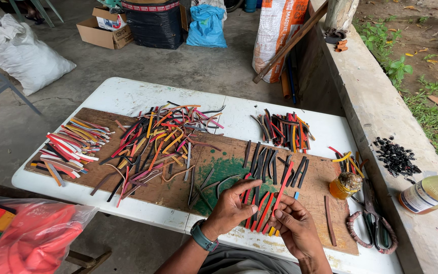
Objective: The person sorts colorful cord strips on a wooden board, picking up individual pieces, inspecting them, and placing them into color-coded piles. The person occasionally dips a finger into a small jar of amber liquid and rubs their hands together before continuing to sort the cords.
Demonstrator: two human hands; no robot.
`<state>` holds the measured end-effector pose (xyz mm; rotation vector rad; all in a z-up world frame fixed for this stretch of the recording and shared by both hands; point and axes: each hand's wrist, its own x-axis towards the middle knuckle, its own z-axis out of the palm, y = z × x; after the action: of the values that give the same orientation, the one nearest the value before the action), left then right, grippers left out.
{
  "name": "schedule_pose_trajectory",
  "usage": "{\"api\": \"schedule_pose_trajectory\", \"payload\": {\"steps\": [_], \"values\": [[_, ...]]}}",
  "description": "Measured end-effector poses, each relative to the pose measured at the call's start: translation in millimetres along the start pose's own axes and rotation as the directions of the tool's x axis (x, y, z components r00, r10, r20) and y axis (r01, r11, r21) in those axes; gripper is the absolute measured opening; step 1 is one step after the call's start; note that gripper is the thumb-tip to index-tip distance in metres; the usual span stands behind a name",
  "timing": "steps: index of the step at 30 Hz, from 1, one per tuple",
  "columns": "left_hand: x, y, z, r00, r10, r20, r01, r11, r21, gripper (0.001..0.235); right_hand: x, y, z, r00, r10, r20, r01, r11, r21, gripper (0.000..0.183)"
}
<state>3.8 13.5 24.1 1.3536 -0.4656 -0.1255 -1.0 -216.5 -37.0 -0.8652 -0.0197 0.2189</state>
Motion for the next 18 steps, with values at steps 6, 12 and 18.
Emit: {"api": "schedule_pose_trajectory", "payload": {"steps": [6,12,18], "values": [[0,2,0,1.000,-0.008,0.011,0.008,1.000,0.029,0.066,0,0,-2,1.000,-0.014,0.002,0.014,1.000,-0.013,0.039],[-1,1,-2,0.999,0.020,0.035,-0.019,1.000,-0.019,0.065,0,-5,-1,1.000,-0.019,0.003,0.019,0.998,-0.059,0.044],[2,2,-2,0.999,0.019,0.033,-0.018,0.999,-0.042,0.070,4,-10,4,0.999,-0.032,-0.012,0.030,0.990,-0.141,0.046]]}}
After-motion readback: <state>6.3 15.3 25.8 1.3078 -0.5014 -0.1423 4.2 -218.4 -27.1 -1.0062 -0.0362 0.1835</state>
